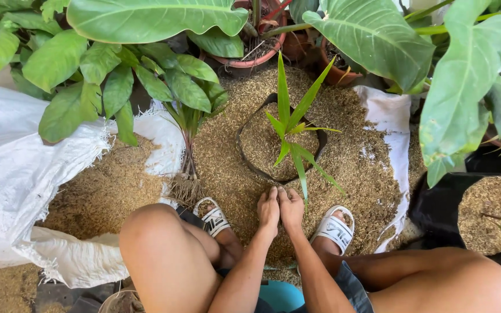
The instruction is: The person sits on the ground and repots a small plant into a black plastic pot. They use their hands to scoop coconut coir from a large white sack and fill the pot around the plant's roots, patting the medium down to secure it.
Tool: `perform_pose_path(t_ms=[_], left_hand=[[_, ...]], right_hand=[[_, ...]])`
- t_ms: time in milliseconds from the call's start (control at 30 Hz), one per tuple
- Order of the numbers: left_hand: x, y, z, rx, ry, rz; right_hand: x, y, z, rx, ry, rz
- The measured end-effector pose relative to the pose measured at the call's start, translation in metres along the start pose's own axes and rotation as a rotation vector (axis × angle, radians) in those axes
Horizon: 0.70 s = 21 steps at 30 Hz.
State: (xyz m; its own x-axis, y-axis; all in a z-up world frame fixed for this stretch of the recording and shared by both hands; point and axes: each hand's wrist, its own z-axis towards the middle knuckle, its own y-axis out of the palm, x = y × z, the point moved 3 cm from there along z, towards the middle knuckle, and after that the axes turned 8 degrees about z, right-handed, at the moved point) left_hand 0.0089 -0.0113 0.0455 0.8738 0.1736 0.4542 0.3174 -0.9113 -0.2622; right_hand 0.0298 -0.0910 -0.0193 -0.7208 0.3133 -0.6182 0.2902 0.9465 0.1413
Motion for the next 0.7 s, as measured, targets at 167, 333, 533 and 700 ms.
perform_pose_path(t_ms=[167,333,533,700], left_hand=[[0.001,-0.003,0.0,0.028,0.02,-0.032],[0.041,-0.028,-0.048,-0.065,0.002,-0.25],[0.069,-0.045,-0.05,-0.297,0.0,-0.571],[0.111,-0.059,-0.071,-0.437,0.101,-0.72]], right_hand=[[-0.01,-0.007,-0.002,-0.013,0.089,0.146],[-0.033,-0.03,-0.007,-0.029,0.195,0.283],[-0.087,-0.035,-0.025,-0.076,0.214,0.589],[-0.148,-0.024,-0.047,-0.139,0.101,0.652]])
